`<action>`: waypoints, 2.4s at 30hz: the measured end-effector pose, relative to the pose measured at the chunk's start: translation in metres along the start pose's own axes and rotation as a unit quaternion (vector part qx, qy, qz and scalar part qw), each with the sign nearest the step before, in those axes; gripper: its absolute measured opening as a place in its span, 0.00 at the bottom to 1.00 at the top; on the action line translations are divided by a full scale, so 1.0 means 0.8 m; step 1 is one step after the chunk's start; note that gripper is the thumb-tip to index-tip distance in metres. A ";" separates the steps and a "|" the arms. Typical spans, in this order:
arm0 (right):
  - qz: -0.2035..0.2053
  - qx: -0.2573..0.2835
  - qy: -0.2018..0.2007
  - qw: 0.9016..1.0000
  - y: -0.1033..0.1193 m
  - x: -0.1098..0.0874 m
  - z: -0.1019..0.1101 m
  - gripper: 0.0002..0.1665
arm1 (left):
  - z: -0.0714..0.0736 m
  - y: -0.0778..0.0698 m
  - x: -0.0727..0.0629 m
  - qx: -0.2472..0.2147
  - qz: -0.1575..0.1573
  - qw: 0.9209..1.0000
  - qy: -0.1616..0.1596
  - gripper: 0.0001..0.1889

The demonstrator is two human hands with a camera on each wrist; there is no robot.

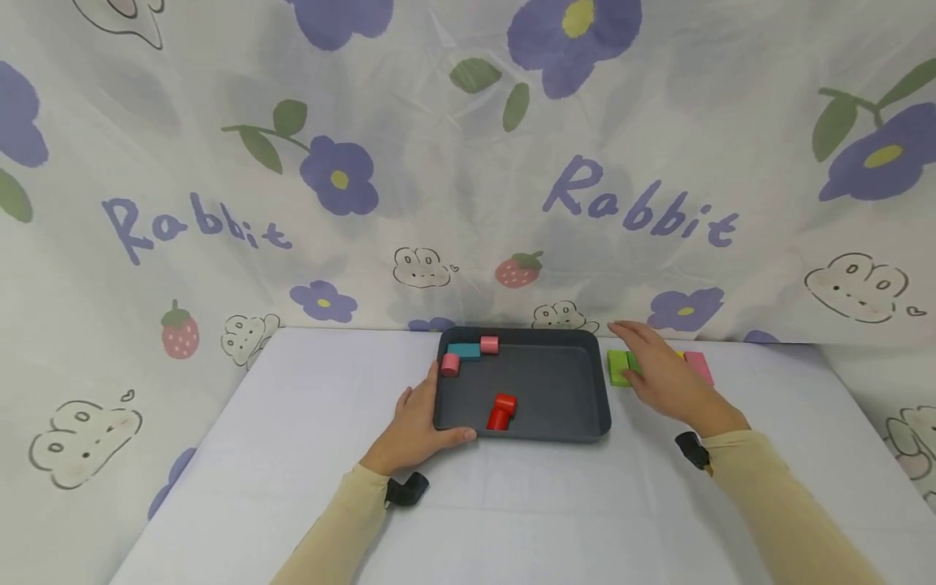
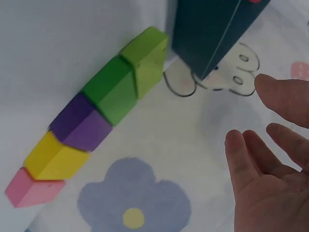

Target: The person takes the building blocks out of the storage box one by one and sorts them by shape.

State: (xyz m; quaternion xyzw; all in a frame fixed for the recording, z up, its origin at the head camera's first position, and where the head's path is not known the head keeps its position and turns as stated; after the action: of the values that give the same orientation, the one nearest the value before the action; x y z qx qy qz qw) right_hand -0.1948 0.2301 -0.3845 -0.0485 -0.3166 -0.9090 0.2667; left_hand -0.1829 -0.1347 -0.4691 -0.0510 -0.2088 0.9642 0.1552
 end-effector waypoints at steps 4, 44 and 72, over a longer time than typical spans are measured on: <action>-0.015 0.007 0.009 1.000 0.010 0.011 -0.010 0.43 | 0.001 0.000 0.000 0.003 0.002 1.000 0.002 0.68; 0.013 0.008 0.049 0.999 0.076 0.124 -0.076 0.39 | 0.005 -0.003 0.005 -0.005 0.004 1.000 0.004 0.68; 0.029 0.021 0.150 0.988 0.102 0.180 -0.150 0.30 | 0.002 0.000 0.002 0.006 -0.014 1.000 -0.004 0.68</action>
State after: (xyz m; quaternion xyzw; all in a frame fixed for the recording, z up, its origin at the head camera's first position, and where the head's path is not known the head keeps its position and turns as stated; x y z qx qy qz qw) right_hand -0.2664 0.0391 -0.3978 0.0847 -0.2911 -0.8908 0.3384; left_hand -0.1848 -0.1346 -0.4679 -0.0431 -0.2046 0.9634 0.1679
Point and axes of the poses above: each hand's wrist, its own x-axis towards the middle knuckle, its own z-axis out of the back of the hand, y = z × x, the point moved 4 cm from there along x, towards the middle knuckle, and after that the axes turned 13 degrees about x, right-handed, at the moved point
